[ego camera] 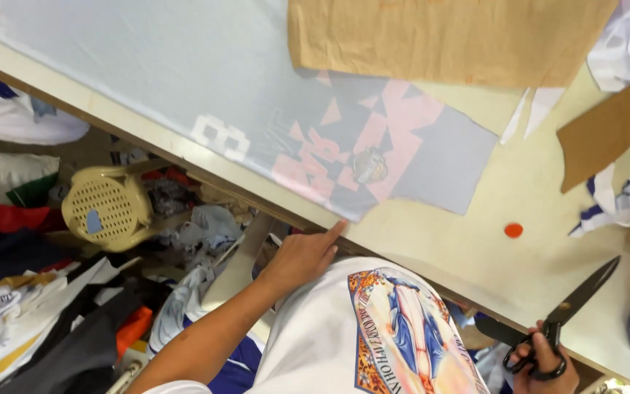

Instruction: The person uses shears to cut a white fabric piece along a brown paper pattern labeled 2XL M. After cutting, they remove the pattern, place a curved cardboard template on the fabric, trace a curve with a red marker, and cut along the traced line. The cut fabric piece is then folded on the table.

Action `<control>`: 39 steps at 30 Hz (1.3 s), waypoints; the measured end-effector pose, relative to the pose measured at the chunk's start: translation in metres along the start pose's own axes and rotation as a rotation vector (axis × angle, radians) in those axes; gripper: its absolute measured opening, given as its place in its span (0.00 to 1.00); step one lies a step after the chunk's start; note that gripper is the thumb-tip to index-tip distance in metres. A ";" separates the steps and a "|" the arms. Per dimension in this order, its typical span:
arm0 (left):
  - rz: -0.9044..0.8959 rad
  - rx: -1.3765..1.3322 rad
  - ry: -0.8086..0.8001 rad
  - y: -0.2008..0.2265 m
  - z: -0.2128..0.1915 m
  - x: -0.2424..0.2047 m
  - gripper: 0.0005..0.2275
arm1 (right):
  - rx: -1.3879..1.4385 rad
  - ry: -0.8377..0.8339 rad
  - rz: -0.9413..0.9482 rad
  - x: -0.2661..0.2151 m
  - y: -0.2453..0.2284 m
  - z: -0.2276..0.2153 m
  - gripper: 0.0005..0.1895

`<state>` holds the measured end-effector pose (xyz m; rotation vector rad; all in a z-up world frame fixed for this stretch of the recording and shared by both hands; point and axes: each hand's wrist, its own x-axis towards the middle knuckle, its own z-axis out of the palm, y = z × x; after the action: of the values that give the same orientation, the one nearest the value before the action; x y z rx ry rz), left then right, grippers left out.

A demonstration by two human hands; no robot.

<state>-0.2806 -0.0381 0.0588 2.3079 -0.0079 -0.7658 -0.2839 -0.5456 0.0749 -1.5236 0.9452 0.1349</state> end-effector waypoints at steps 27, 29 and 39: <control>0.554 0.173 0.819 0.091 0.074 0.122 0.10 | -1.137 -1.273 0.202 0.205 -0.182 0.120 0.32; 0.550 0.181 0.802 0.089 0.073 0.123 0.11 | -1.282 -1.201 0.233 0.190 -0.195 0.147 0.29; 0.551 0.185 0.846 0.089 0.073 0.122 0.09 | -1.413 -1.289 0.155 0.191 -0.206 0.189 0.30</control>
<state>-0.2001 -0.1766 0.0075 2.4509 -0.3253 0.5163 0.0507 -0.4944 0.0805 -1.9685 -0.2758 1.9433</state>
